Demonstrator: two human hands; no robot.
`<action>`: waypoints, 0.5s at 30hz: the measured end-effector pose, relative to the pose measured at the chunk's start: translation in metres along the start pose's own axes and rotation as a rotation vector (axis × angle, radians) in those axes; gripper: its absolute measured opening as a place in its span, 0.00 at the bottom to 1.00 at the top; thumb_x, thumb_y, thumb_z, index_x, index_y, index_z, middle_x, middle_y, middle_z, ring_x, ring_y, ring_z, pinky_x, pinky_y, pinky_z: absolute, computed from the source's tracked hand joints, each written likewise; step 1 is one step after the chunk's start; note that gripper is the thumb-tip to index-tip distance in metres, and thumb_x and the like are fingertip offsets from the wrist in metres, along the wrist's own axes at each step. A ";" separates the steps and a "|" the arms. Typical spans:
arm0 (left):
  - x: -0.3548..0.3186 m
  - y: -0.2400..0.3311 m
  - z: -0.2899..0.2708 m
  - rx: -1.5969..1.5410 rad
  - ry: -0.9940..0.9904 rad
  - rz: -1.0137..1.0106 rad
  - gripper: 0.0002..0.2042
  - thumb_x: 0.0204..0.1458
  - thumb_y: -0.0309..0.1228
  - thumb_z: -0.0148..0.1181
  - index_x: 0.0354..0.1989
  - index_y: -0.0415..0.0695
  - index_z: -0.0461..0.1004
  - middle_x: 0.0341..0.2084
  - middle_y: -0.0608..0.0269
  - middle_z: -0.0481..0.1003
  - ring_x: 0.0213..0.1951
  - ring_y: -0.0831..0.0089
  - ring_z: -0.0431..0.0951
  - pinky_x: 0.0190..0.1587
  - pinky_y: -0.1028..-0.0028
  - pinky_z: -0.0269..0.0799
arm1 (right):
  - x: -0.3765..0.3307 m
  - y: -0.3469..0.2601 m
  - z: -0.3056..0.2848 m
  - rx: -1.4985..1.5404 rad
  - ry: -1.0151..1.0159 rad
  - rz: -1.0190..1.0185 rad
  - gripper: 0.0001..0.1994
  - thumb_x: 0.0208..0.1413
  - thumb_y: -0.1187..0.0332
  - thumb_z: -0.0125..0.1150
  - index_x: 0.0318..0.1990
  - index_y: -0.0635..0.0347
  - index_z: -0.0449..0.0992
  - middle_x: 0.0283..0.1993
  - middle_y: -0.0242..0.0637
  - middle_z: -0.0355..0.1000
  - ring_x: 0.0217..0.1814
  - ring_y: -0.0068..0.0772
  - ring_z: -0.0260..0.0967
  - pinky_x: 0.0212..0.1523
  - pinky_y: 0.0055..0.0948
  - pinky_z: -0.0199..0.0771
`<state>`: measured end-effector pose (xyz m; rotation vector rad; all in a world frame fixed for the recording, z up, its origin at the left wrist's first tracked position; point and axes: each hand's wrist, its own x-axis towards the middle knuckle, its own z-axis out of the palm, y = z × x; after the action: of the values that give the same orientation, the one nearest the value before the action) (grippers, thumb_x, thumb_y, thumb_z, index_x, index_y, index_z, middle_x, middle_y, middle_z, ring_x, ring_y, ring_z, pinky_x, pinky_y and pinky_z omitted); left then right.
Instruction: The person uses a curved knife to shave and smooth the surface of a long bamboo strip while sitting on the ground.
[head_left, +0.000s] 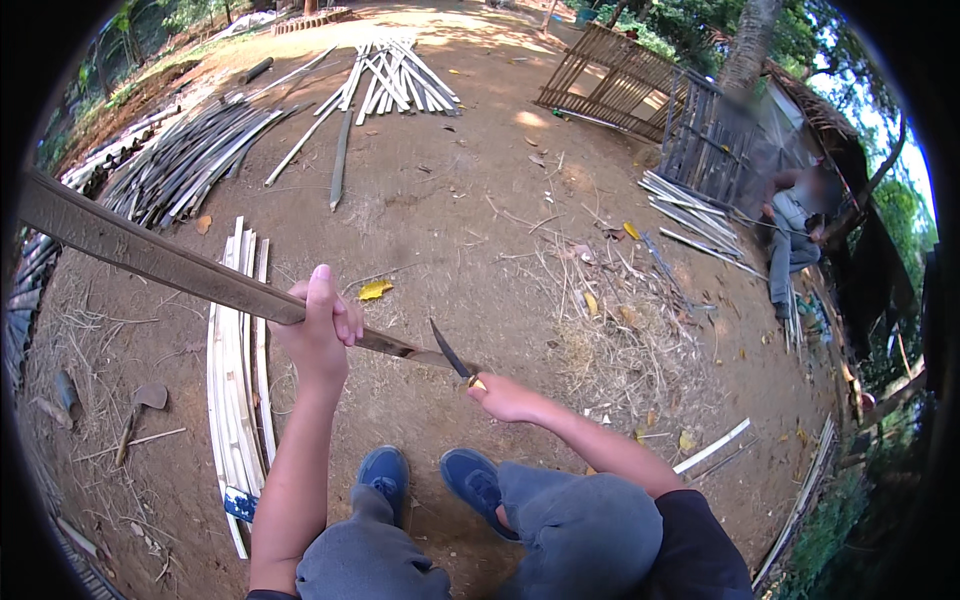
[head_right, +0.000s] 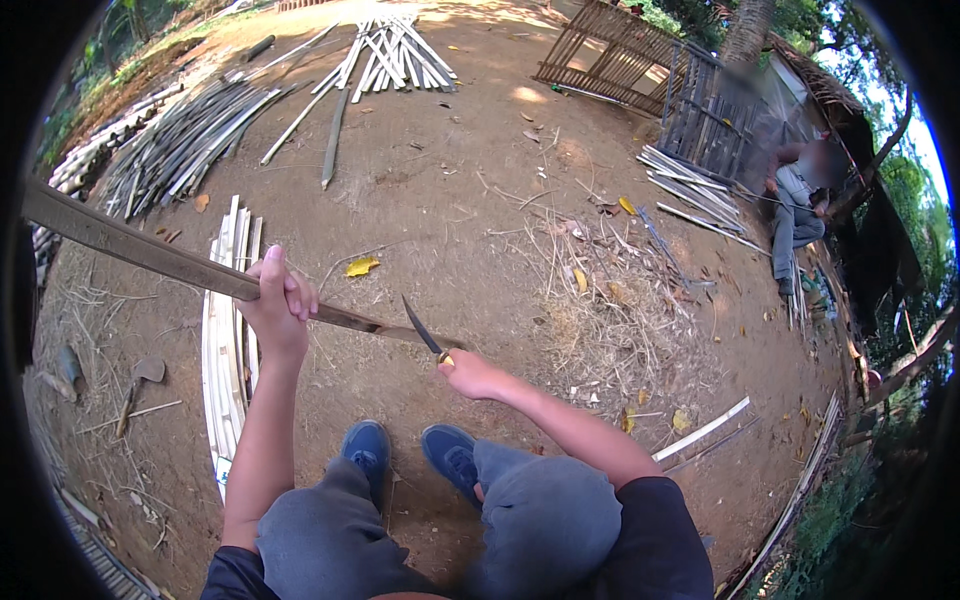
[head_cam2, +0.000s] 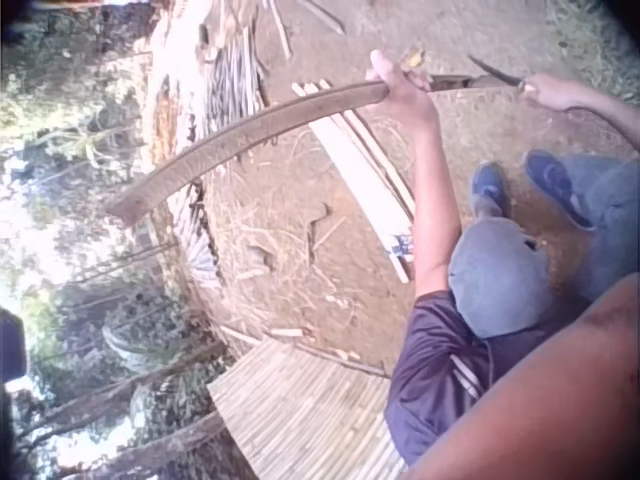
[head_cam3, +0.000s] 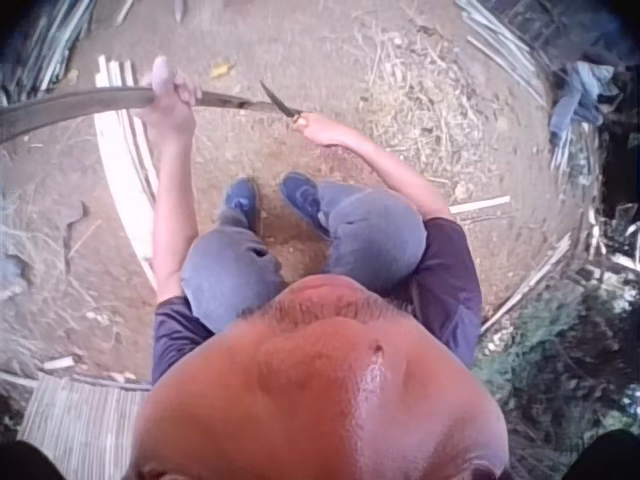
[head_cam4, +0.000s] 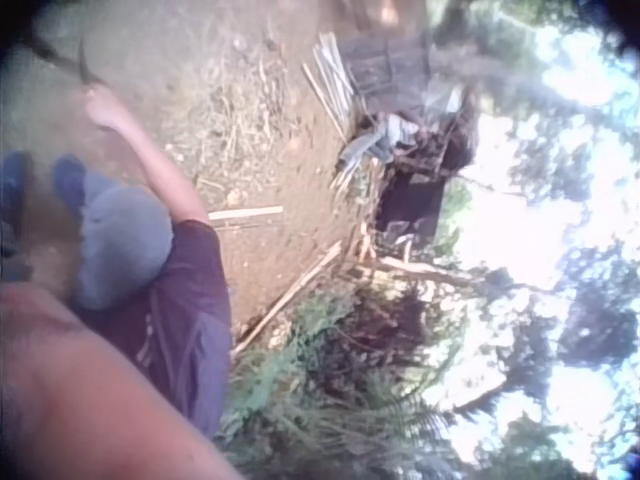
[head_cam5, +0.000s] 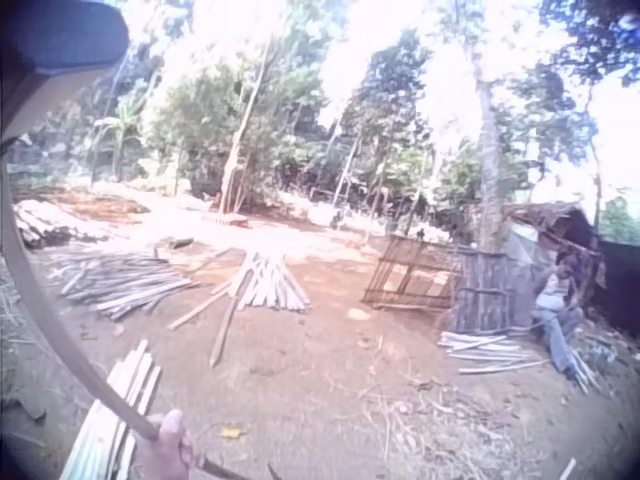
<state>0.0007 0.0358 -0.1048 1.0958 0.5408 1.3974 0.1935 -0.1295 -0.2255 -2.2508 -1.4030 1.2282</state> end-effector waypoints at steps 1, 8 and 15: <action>-0.001 0.003 -0.001 0.006 0.002 0.004 0.21 0.61 0.35 0.52 0.15 0.46 0.58 0.05 0.69 0.55 0.07 0.79 0.57 0.12 0.74 0.56 | -0.001 0.000 -0.007 -0.024 0.000 -0.025 0.20 0.65 0.56 0.48 0.48 0.68 0.71 0.47 0.59 0.74 0.53 0.58 0.71 0.52 0.47 0.68; -0.008 -0.009 0.004 -0.085 -0.020 0.117 0.20 0.63 0.33 0.49 0.16 0.45 0.60 0.06 0.68 0.55 0.08 0.78 0.57 0.14 0.73 0.59 | -0.002 0.006 -0.063 -0.071 0.239 -0.113 0.19 0.64 0.56 0.50 0.46 0.67 0.70 0.40 0.53 0.75 0.42 0.51 0.74 0.44 0.45 0.72; -0.030 -0.046 -0.008 -0.136 -0.186 0.074 0.15 0.61 0.32 0.45 0.20 0.44 0.61 0.06 0.68 0.56 0.09 0.77 0.57 0.15 0.72 0.60 | 0.005 0.037 -0.044 0.397 0.111 0.079 0.11 0.63 0.64 0.53 0.44 0.63 0.66 0.30 0.35 0.71 0.20 0.25 0.67 0.17 0.28 0.67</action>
<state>0.0117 0.0175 -0.1559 1.1303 0.2698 1.3582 0.2511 -0.1344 -0.2216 -2.0745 -0.9399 1.2540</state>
